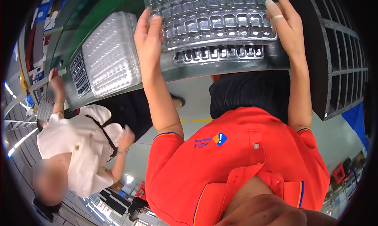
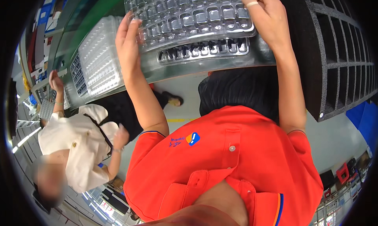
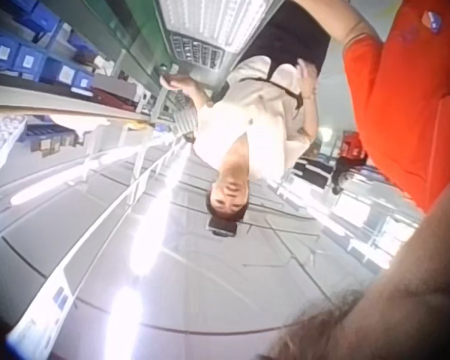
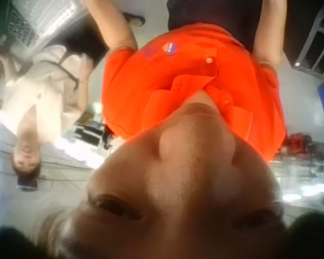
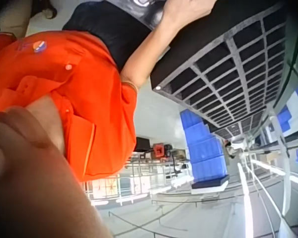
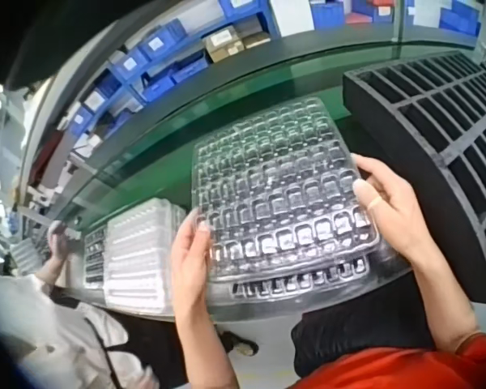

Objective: Assembling and placing earbud charging cases into plastic trays at a factory workbench.

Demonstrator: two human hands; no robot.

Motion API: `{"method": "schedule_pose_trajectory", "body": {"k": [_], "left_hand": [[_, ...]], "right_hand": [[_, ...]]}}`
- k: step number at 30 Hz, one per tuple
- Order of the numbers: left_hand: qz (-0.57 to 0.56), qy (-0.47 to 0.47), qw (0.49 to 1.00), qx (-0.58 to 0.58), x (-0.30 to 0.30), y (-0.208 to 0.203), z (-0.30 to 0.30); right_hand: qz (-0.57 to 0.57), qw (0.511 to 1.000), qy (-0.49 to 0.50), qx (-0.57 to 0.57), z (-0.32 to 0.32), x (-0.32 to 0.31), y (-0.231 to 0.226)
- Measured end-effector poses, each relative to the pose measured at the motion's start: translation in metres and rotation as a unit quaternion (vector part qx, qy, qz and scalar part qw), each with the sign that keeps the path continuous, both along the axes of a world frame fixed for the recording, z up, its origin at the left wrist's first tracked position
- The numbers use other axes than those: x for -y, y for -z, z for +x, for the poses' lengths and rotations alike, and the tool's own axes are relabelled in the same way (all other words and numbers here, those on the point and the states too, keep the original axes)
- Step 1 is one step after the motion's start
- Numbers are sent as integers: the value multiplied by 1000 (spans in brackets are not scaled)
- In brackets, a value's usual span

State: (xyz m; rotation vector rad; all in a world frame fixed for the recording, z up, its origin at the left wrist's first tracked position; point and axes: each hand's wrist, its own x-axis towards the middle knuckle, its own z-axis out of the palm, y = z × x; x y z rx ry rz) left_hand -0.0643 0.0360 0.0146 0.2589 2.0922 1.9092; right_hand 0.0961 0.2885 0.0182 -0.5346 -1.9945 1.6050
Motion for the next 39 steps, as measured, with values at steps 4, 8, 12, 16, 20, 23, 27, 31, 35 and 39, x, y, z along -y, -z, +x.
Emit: {"method": "schedule_pose_trajectory", "body": {"k": [4,8,12,16,20,23,27,31,35,39], "left_hand": [[-16,7,1000,-4,2,3,3],[32,-8,999,11,0,7,-1],[146,-54,987,-24,-13,-11,-8],[286,-62,955,-52,-31,-16,-1],[293,-89,951,-47,-81,-37,66],[295,-96,949,-47,-70,-42,72],[360,-123,925,-23,-94,-48,89],[213,17,967,-136,-44,-38,74],[-109,-165,828,-525,17,-49,41],[-297,-52,783,-544,21,-110,-1]], "right_hand": [[-23,1000,-17,-4,5,2,7],[-4,1000,15,-27,6,-3,17],[-316,927,-42,-197,-13,12,-16],[-311,931,-126,-143,-21,45,-24],[-311,812,-186,-457,-49,56,6],[-310,932,-86,-166,-40,42,-36],[-166,877,-190,-408,-62,62,8],[-524,670,-292,-437,-53,18,-7],[-381,819,-257,-344,-37,-51,-2],[-198,961,-182,-67,-9,-45,-31]]}}
